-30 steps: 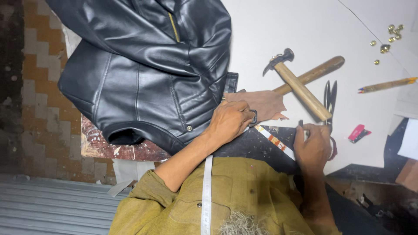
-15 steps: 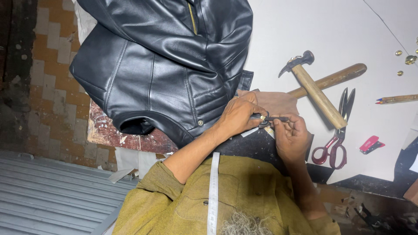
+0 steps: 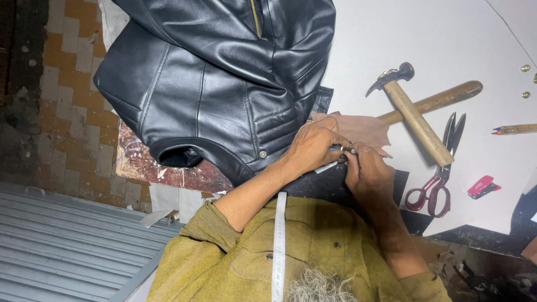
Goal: The person cuts a piece of white cardboard with scissors, then uses a hammer and metal studs to attach fasteners to a black leather jacket.
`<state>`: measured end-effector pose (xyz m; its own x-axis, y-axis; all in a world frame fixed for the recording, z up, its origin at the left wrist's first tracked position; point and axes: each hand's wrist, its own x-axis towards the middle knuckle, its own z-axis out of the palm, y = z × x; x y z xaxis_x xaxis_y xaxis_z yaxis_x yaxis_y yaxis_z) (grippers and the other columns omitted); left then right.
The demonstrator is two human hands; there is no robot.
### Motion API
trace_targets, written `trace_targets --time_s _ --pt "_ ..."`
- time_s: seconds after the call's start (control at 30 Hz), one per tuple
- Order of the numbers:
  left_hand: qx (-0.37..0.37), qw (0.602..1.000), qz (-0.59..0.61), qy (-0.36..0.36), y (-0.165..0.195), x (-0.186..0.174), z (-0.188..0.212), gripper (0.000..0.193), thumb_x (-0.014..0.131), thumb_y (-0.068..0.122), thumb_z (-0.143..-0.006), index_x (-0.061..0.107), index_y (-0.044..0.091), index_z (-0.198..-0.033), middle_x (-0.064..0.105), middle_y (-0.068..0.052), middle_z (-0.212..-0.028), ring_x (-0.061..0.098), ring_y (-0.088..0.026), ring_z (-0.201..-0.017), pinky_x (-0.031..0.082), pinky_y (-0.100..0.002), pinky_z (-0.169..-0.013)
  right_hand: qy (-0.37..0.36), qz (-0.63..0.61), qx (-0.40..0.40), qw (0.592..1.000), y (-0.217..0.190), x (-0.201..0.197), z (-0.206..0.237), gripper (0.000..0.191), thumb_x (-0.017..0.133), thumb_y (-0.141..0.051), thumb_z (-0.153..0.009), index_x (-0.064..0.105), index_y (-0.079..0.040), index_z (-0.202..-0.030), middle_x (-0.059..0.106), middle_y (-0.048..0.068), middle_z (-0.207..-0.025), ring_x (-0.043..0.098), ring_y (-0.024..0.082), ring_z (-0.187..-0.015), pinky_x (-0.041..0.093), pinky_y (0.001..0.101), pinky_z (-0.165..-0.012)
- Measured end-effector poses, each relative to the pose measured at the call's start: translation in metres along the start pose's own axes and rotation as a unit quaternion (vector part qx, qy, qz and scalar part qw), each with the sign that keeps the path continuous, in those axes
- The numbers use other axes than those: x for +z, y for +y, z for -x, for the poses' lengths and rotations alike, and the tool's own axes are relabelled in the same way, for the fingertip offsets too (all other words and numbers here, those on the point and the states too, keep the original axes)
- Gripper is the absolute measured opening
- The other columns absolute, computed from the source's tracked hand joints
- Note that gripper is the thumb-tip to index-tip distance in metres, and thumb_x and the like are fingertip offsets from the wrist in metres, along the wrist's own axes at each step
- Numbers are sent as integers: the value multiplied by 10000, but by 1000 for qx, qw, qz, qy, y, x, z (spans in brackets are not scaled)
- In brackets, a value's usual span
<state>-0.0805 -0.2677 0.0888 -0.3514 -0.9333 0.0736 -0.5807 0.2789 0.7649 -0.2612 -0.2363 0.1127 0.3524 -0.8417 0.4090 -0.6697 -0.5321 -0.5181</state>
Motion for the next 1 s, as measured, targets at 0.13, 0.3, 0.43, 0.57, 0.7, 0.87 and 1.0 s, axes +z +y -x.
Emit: trace_targets --time_s 0.13,0.3,0.43,0.57,0.7,0.87,1.0 --pt "37 999 -19 15 3 -2 1 282 835 183 -731 816 139 -1009 561 -46 -819 610 -233 -854 493 -394 -775 -1 13 -13 1000 -12 -2 -4 153 733 21 -929 641 25 -1051 678 186 -899 690 304 -775 547 365 -682" --pt "49 998 -11 41 3 2 6 199 804 214 -804 806 102 -968 635 -38 -846 654 -259 -820 482 -414 -765 -59 -32 30 997 -6 -27 -11 255 769 -77 -862 686 -1 -1092 709 173 -911 700 301 -752 548 371 -667" --pt "104 991 -14 83 -1 6 11 166 775 199 -833 793 96 -962 655 -35 -895 669 -258 -877 502 -406 -835 -31 49 88 994 31 -52 -27 229 684 -136 -1018 675 -19 -1214 703 175 -1075 723 309 -903 590 396 -762" --pt "92 993 -20 66 -1 8 10 175 765 210 -843 791 97 -973 660 -27 -896 670 -244 -856 503 -397 -836 -116 405 96 902 57 -53 -51 419 722 -350 -879 657 -37 -1150 677 185 -1059 687 398 -929 562 495 -734" --pt "96 993 -31 68 -1 7 10 175 771 216 -849 787 93 -972 651 -32 -893 665 -245 -872 485 -401 -818 -153 181 195 952 51 -64 -37 334 569 -234 -1079 596 19 -1295 657 261 -922 663 448 -810 520 540 -713" --pt "83 994 -38 64 -2 10 11 164 770 215 -836 777 107 -960 645 -19 -898 662 -227 -894 472 -403 -834 -41 7 78 996 27 -96 43 338 511 -164 -1071 513 46 -1336 642 231 -822 642 392 -658 504 455 -587" --pt "83 994 -35 59 -4 11 10 178 771 209 -829 771 98 -968 640 -23 -897 661 -231 -895 472 -406 -836 -194 129 163 959 11 -106 65 252 644 -247 -983 560 -25 -1067 629 220 -718 642 428 -619 501 485 -552"
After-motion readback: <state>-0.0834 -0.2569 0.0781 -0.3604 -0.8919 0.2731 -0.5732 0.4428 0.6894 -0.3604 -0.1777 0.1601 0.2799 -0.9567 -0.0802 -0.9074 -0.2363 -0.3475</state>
